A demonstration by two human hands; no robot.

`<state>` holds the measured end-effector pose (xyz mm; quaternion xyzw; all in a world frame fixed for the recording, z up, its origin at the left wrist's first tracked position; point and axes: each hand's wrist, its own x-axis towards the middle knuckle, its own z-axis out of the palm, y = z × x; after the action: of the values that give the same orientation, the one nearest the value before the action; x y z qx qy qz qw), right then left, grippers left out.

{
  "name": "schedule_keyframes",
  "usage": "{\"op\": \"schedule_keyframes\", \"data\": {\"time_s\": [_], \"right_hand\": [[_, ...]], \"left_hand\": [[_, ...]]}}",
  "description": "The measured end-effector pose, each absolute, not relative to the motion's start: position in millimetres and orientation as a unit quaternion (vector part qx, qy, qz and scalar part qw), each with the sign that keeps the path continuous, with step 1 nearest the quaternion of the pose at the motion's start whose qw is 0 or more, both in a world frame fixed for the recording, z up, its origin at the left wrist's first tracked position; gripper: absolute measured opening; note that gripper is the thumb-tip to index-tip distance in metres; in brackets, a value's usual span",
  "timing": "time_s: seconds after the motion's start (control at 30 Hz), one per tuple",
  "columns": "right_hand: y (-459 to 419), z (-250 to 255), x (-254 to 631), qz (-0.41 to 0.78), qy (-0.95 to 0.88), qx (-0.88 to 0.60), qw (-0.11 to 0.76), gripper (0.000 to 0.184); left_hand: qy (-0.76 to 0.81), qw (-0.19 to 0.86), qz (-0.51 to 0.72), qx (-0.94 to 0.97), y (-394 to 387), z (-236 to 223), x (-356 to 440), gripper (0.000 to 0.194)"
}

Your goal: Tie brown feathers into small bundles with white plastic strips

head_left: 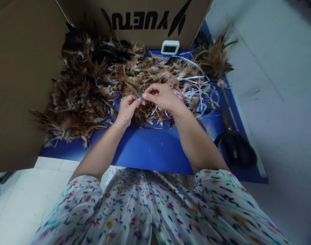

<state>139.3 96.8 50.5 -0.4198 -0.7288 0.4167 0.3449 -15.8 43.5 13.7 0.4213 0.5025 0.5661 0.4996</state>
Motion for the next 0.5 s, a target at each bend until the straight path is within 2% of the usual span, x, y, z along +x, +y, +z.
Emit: {"op": "schedule_keyframes", "data": {"time_s": [0.2, 0.5], "right_hand": [[100.5, 46.1, 138.4, 0.393, -0.749, -0.414, 0.336, 0.023], [96.5, 50.5, 134.2, 0.473, -0.667, -0.441, 0.369, 0.026]], "left_hand": [[0.506, 0.523, 0.528, 0.438, 38.1, 19.3, -7.8, 0.012], [0.496, 0.572, 0.530, 0.382, 35.0, 23.2, -7.1, 0.008]]}}
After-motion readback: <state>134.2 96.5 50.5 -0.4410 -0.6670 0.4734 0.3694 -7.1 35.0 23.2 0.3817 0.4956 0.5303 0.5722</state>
